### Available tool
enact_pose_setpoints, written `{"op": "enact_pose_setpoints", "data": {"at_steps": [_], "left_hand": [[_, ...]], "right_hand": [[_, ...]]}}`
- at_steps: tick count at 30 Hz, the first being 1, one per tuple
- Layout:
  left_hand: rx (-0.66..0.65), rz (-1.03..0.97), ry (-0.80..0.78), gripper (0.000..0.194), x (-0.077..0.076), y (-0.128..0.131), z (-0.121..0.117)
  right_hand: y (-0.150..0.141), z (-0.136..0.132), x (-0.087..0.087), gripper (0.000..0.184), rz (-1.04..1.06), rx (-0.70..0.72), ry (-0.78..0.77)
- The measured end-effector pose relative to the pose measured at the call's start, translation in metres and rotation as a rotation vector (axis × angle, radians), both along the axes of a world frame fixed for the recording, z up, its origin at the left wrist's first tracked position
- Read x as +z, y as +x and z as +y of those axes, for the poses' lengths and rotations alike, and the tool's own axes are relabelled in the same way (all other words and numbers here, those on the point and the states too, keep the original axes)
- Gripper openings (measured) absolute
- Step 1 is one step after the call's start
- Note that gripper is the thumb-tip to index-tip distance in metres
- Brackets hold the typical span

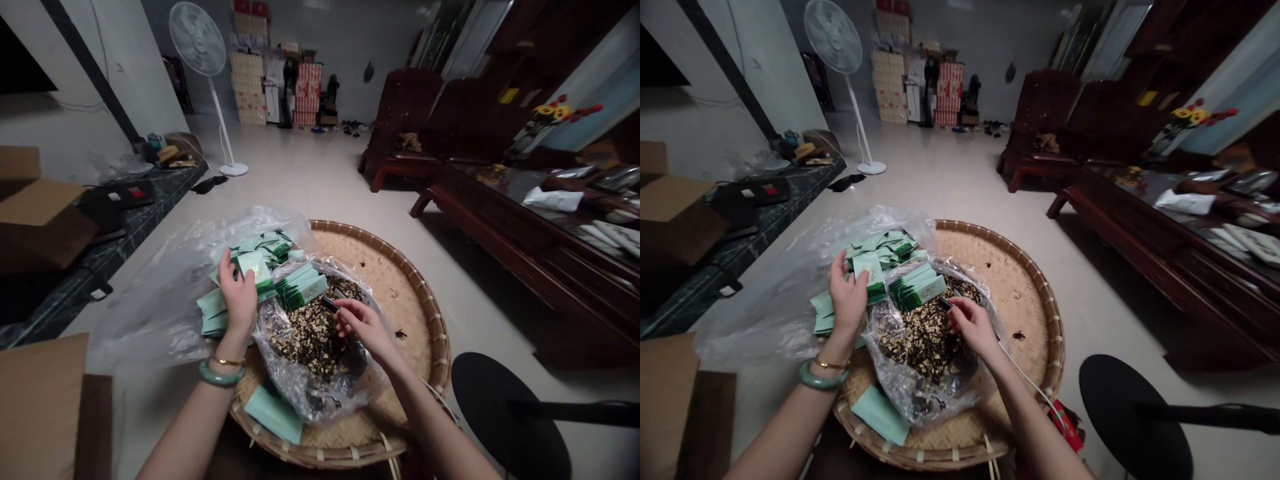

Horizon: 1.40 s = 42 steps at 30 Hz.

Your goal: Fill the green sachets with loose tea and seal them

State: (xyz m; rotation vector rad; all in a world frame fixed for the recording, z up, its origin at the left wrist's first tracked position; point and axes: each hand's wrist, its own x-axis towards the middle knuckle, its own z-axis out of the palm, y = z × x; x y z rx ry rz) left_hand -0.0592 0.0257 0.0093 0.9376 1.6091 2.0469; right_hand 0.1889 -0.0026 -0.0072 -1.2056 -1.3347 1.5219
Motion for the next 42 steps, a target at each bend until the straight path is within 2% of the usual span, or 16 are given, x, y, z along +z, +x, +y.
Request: {"op": "enact_pose_setpoints", "data": {"at_steps": [3,6,8,11,14,17,18,20,22,24,26,30,35,38,42], "left_hand": [[0.110,0.569,-0.127,0.041,0.004,0.015,-0.018],[-0.037,1.014,-0.286,0.024,0.008,0.020,-0.032],[-0.077,1.162,-0.385,0.025,0.007,0.015,-0.032],[0.016,1.234,-0.391,0.030,0.002,-0.003,-0.021],[0.111,1.213,-0.286,0.026,0.000,-0.018,-0.011],[0.146,1.150,-0.155,0.020,0.001,-0.016,-0.013],[0.101,1.138,-0.112,0.020,0.002,-0.010,-0.016],[-0.119,1.144,-0.035,0.024,0.003,0.004,-0.022],[-0.327,1.136,-0.026,0.032,0.001,0.019,-0.026],[-0.460,1.051,-0.043,0.028,-0.002,0.031,-0.029],[-0.523,0.889,-0.096,0.021,-0.007,0.039,-0.030],[-0.514,0.500,-0.239,0.016,-0.013,0.049,-0.034],[-0.552,0.165,-0.350,0.027,-0.012,0.053,-0.039],[-0.570,0.094,-0.371,0.030,-0.011,0.053,-0.041],[-0.544,0.128,-0.348,0.025,-0.011,0.052,-0.043]], "right_hand": [[-0.003,0.016,-0.003,0.023,-0.245,-0.085,0.296],[-0.013,0.040,-0.003,0.024,-0.529,-0.075,0.588],[-0.022,0.055,-0.005,0.033,-0.630,-0.028,0.669],[-0.032,0.070,-0.008,0.038,-0.654,-0.035,0.673],[-0.035,0.072,-0.008,0.031,-0.614,-0.073,0.660],[-0.031,0.066,-0.004,0.024,-0.547,-0.106,0.659],[-0.029,0.063,-0.001,0.019,-0.529,-0.113,0.661],[-0.026,0.058,0.005,0.011,-0.472,-0.117,0.668],[-0.023,0.053,0.011,0.008,-0.363,-0.110,0.662],[-0.022,0.048,0.017,0.009,-0.243,-0.120,0.657],[-0.022,0.042,0.022,0.011,-0.209,-0.153,0.701],[-0.027,0.029,0.023,0.021,-0.333,-0.213,0.912],[-0.030,0.020,0.014,0.032,-0.458,-0.223,1.146],[-0.029,0.018,0.011,0.030,-0.464,-0.217,1.188],[-0.028,0.017,0.016,0.034,-0.456,-0.247,1.069]]}}
